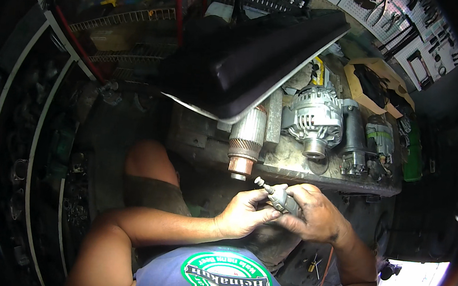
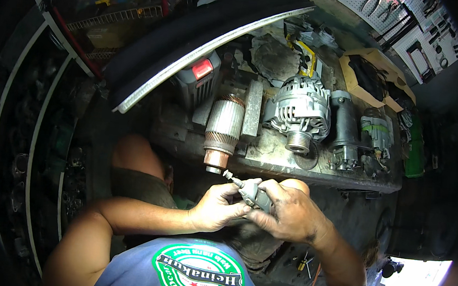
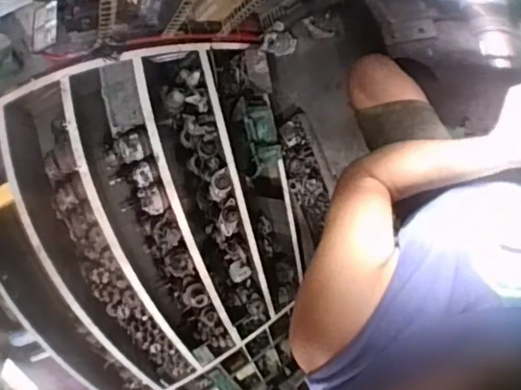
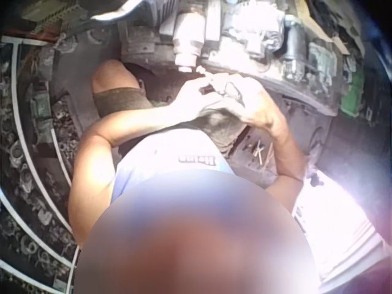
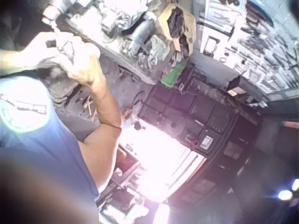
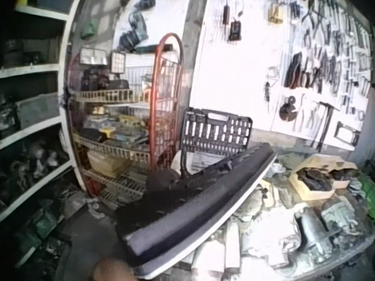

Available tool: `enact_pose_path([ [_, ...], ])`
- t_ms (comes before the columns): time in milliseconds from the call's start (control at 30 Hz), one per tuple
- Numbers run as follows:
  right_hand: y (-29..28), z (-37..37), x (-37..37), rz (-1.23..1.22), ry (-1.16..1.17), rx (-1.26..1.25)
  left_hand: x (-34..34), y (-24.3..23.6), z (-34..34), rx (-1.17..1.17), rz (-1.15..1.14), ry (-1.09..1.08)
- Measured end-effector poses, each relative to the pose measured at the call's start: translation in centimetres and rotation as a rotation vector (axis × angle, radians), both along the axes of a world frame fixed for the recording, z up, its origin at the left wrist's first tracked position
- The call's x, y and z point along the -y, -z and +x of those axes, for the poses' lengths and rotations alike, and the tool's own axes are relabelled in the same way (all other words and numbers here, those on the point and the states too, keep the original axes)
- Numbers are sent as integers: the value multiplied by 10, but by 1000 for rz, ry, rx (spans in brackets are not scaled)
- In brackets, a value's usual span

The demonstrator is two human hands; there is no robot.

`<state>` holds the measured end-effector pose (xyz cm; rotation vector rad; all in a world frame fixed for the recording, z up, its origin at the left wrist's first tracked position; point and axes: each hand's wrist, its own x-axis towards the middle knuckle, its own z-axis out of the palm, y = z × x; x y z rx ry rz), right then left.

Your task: The person sits on the floor in a workshop and uses a rotary tool to work on a cylindrical mechanical component. They adjust a portable work light to illuminate the part and continue using the tool on the component's surface.

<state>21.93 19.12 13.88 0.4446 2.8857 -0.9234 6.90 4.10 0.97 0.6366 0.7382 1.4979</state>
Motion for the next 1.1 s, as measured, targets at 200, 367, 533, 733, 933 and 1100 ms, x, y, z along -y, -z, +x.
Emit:
enact_pose_path([
  [200, 14, -5, -4, 12, -7, -113, -4, 10, -2, -9, -51, -77],
  [367, 22, -14, -10, -22, 26, -171, -6, 14, -2, 0, -28, -129],
  [533, 23, -28, -16, 20, -18, -95, -6, 19, -7, 13, -41, -104],
  [733, 19, -42, -16, -33, 6, -84, -8, 17, -15, 184, -111, -18],
  [933, 23, -41, -21, -71, -9, -119, -10, 18, -15, 200, -80, -24],
  [1100, 26, -38, -37, -10, -173, -104, -11, 27, -16, 126, -142, 37],
])
